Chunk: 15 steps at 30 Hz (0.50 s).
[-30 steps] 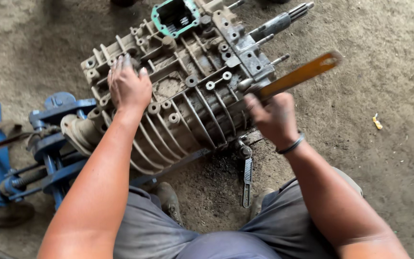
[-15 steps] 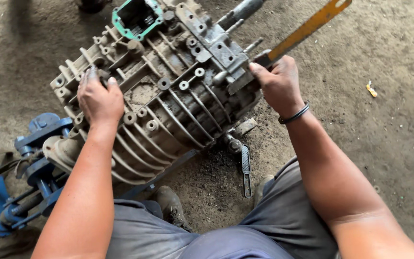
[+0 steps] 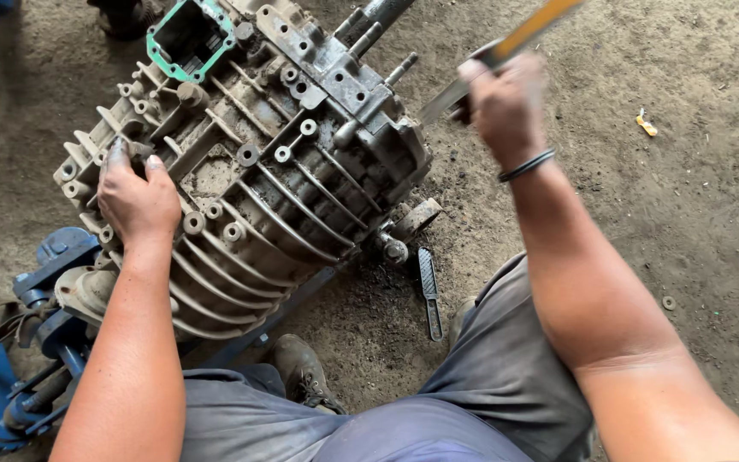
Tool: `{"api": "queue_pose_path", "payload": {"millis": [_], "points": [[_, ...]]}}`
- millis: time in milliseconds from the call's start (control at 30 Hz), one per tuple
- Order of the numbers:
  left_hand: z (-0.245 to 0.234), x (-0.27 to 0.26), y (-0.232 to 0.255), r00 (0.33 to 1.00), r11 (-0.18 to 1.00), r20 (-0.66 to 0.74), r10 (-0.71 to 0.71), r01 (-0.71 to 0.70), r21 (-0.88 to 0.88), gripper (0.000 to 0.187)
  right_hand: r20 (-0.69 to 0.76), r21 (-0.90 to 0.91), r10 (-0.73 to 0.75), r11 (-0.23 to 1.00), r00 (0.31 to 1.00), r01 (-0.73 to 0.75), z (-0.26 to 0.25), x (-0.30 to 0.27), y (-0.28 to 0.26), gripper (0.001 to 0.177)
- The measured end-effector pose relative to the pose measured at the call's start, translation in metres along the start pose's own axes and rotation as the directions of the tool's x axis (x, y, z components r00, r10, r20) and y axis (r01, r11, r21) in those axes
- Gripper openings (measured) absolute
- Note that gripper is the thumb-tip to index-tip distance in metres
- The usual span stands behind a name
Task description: The person cleans a disassembled engine block using a metal scraper and a wire brush. They scrape the top surface and then scrub the side cooling fins, removing grime and debris.
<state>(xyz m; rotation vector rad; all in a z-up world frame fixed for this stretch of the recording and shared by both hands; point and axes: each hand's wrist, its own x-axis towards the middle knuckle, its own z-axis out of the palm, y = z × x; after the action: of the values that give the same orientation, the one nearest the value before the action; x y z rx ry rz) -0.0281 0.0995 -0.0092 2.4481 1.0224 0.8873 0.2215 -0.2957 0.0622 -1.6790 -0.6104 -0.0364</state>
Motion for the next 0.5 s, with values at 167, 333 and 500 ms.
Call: {"api": "queue_pose_path", "payload": {"millis": [167, 333, 500], "points": [[-0.002, -0.002, 0.003, 0.995, 0.996, -0.049, 0.082, -0.080, 0.040, 0.037, 0.008, 0.146, 0.060, 0.987, 0.998, -0.061, 0.007, -0.001, 0.001, 0.025], [-0.003, -0.003, 0.003, 1.000, 1.000, -0.006, 0.009, -0.009, 0.024, 0.033, 0.047, 0.107, -0.005, 0.994, 0.999, 0.000, 0.007, 0.000, -0.002, 0.021], [-0.003, -0.002, 0.004, 0.997, 0.998, -0.033, 0.063, -0.062, 0.027, 0.034, 0.205, -0.276, -0.124, 0.944, 0.971, 0.179, 0.024, -0.009, -0.006, 0.014]]}}
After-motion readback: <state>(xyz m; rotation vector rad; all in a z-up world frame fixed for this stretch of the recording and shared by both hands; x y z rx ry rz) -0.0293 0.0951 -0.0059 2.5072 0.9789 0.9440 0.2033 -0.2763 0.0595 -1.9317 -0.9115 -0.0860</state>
